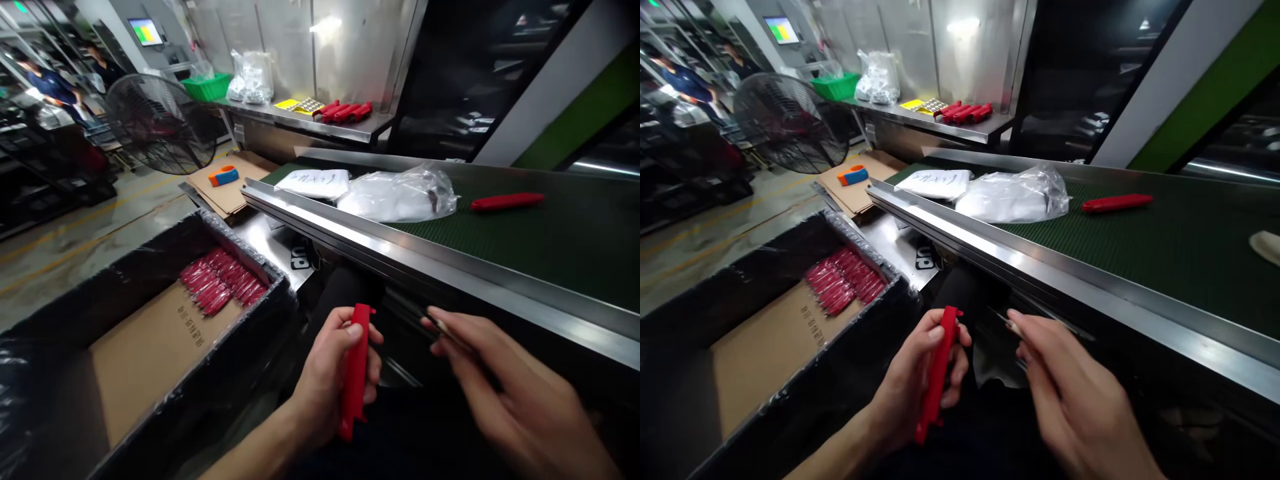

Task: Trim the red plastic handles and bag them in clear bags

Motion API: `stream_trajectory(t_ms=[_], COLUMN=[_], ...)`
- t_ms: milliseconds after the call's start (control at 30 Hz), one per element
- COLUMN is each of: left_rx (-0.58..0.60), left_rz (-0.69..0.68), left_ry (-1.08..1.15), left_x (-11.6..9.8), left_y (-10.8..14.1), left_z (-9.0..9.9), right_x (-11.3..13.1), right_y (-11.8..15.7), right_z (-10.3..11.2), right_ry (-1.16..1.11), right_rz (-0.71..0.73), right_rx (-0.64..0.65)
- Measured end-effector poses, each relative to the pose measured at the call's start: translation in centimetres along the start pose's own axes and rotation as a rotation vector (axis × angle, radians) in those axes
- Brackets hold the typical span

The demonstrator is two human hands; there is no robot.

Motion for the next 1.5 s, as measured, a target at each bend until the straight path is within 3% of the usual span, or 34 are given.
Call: stream_trajectory(t_ms=[167, 533, 1500], left_rx=[-0.016, -0.009, 0.029], left_rz=[0.087, 0.214, 0.214], left_ry=[-0.026, -0.071, -0.043], left_x=[-0.6, -1.2, 0.0], left_y=[-2.0, -3.9, -2.7], left_z=[0.2, 1.7, 0.5], right_x=[1.4, 1.1, 1.3], right_y=[-3.4, -5.3, -3.6], right_z=[-2.4, -4.3, -2.6], right_ry=[-0.101, 0.104, 0.261], right_rz=[0.058, 0.075, 0.139], right_rx=[0.106, 0.140, 0.118])
Point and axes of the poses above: each hand's wrist, its own y-axis away from the middle knuckle, its own z-axis out of the back of the hand, x = y × z, the point moved 8 cm from there along -y, towards the middle knuckle, and after that the axes turned 11 degrees about y, right-handed, at the moved point
